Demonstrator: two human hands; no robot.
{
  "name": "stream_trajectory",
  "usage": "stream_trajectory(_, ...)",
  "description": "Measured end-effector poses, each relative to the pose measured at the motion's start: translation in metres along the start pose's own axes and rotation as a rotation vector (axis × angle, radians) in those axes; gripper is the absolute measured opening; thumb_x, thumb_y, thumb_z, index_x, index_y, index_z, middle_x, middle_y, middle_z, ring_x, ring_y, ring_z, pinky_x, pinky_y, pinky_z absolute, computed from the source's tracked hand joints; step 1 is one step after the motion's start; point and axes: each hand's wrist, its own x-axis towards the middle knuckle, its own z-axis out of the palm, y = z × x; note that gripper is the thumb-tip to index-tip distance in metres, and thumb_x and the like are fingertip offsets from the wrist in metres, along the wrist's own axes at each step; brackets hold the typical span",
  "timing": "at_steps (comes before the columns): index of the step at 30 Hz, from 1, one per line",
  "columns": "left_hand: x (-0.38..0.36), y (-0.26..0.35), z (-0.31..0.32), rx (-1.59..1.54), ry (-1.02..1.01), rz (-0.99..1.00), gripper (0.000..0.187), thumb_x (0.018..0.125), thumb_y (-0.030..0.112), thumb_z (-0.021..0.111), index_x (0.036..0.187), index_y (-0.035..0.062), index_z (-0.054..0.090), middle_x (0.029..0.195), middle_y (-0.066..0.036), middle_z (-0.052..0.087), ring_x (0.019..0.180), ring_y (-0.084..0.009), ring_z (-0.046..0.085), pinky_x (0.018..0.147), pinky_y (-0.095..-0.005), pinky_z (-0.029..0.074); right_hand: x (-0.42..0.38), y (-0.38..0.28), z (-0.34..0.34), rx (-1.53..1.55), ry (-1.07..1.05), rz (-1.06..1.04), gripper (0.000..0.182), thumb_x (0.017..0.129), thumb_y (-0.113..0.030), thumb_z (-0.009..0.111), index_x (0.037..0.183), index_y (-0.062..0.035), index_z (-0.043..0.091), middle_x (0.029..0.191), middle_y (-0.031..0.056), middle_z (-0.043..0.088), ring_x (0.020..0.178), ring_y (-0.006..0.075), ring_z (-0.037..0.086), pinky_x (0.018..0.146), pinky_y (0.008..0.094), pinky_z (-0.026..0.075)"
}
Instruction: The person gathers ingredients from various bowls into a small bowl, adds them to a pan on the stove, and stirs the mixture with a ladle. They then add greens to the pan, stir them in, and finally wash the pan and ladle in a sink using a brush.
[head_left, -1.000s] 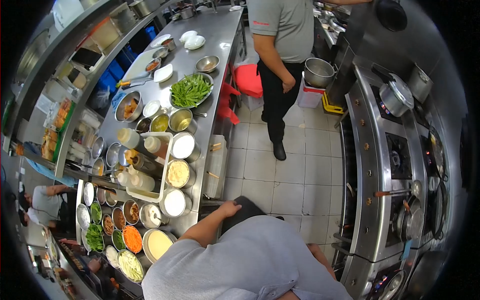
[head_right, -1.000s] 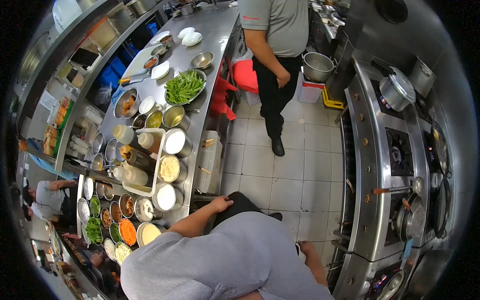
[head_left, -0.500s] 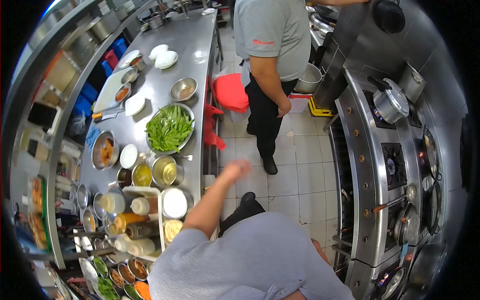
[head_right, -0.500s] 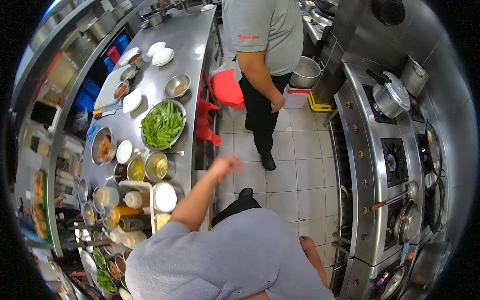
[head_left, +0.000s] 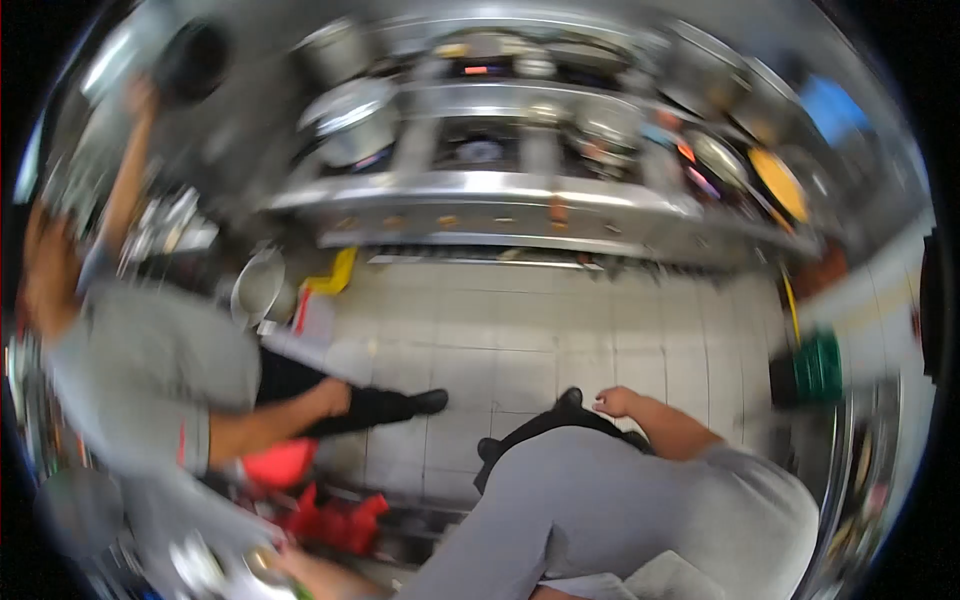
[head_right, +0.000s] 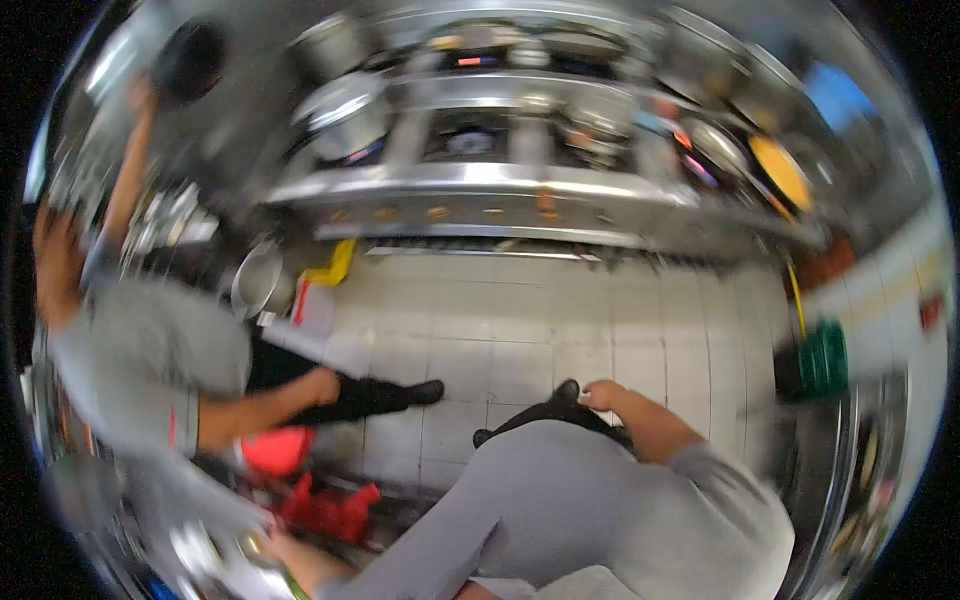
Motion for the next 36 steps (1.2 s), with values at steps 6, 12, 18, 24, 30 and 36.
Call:
stream_trajectory(6, -0.013, -0.188, 0.037, 0.468, 0.025, -0.020, 0.057, 0.087, 0.048, 0.059, 0.124, 0.0057, 0.047, 0.119, -0.012, 0.054, 0.104, -0.0291, 0.046, 0.089, -0.0454, 0.037, -0.068, 0.053, 0.027, 0.130, -0.170, 0.289, 0.058, 0.090, -0.053, 0.052, 0.121, -0.0062, 0.066, 0.123, 0.0179, 0.065, 0.117, 0.0357, 0.059, 0.099, 0.0437, 0.046)
stream_trajectory(12, -0.063, -0.280, -0.001, 0.646, -0.065, -0.059, 0.038, 0.088, 0.043, 0.061, 0.107, 0.0099, 0.055, 0.099, -0.004, 0.059, 0.079, -0.0180, 0.051, 0.072, -0.0345, 0.040, -0.094, 0.134, 0.054, 0.129, -0.239, 0.354, 0.062, 0.092, -0.055, 0.048, 0.122, -0.0040, 0.066, 0.127, 0.0205, 0.061, 0.121, 0.0362, 0.057, 0.102, 0.0451, 0.044)
stream_trajectory(18, -0.151, -0.344, -0.129, 0.830, 0.014, -0.130, 0.024, 0.089, 0.038, 0.062, 0.091, 0.0141, 0.062, 0.078, 0.004, 0.064, 0.054, -0.0069, 0.055, 0.055, -0.0236, 0.042, -0.122, 0.220, 0.035, 0.330, -0.043, 0.312, 0.062, 0.092, -0.054, 0.051, 0.128, -0.0051, 0.062, 0.131, 0.0186, 0.060, 0.122, 0.0351, 0.056, 0.104, 0.0414, 0.043)
stream_trajectory(24, -0.273, -0.536, -0.200, 1.103, -0.040, -0.433, 0.018, 0.097, 0.032, 0.051, 0.089, 0.0172, 0.056, 0.069, 0.007, 0.056, 0.056, -0.0067, 0.050, 0.051, -0.0255, 0.034, -0.137, 0.321, -0.004, 1.131, -0.166, 0.650, 0.066, 0.092, -0.056, 0.056, 0.136, -0.0077, 0.054, 0.128, 0.0159, 0.061, 0.115, 0.0336, 0.059, 0.094, 0.0465, 0.049)
stream_trajectory(30, -0.395, -0.673, -0.196, 1.218, -0.017, -0.581, 0.015, 0.096, 0.030, 0.053, 0.091, 0.0161, 0.057, 0.072, 0.006, 0.055, 0.063, -0.0086, 0.054, 0.055, -0.0265, 0.040, -0.144, 0.375, -0.213, 1.621, 0.301, 0.148, 0.070, 0.095, -0.059, 0.051, 0.143, -0.0085, 0.044, 0.133, 0.0134, 0.056, 0.114, 0.0283, 0.057, 0.093, 0.0444, 0.047)
stream_trajectory(36, -0.418, -0.756, -0.187, 1.385, -0.112, -0.637, 0.018, 0.095, 0.028, 0.053, 0.094, 0.0105, 0.057, 0.078, 0.000, 0.058, 0.065, -0.0138, 0.056, 0.055, -0.0280, 0.043, -0.081, 0.431, -0.361, 2.051, 0.628, -0.046, 0.080, 0.094, -0.067, 0.045, 0.148, -0.0090, 0.037, 0.137, 0.0149, 0.052, 0.116, 0.0289, 0.053, 0.098, 0.0426, 0.043)
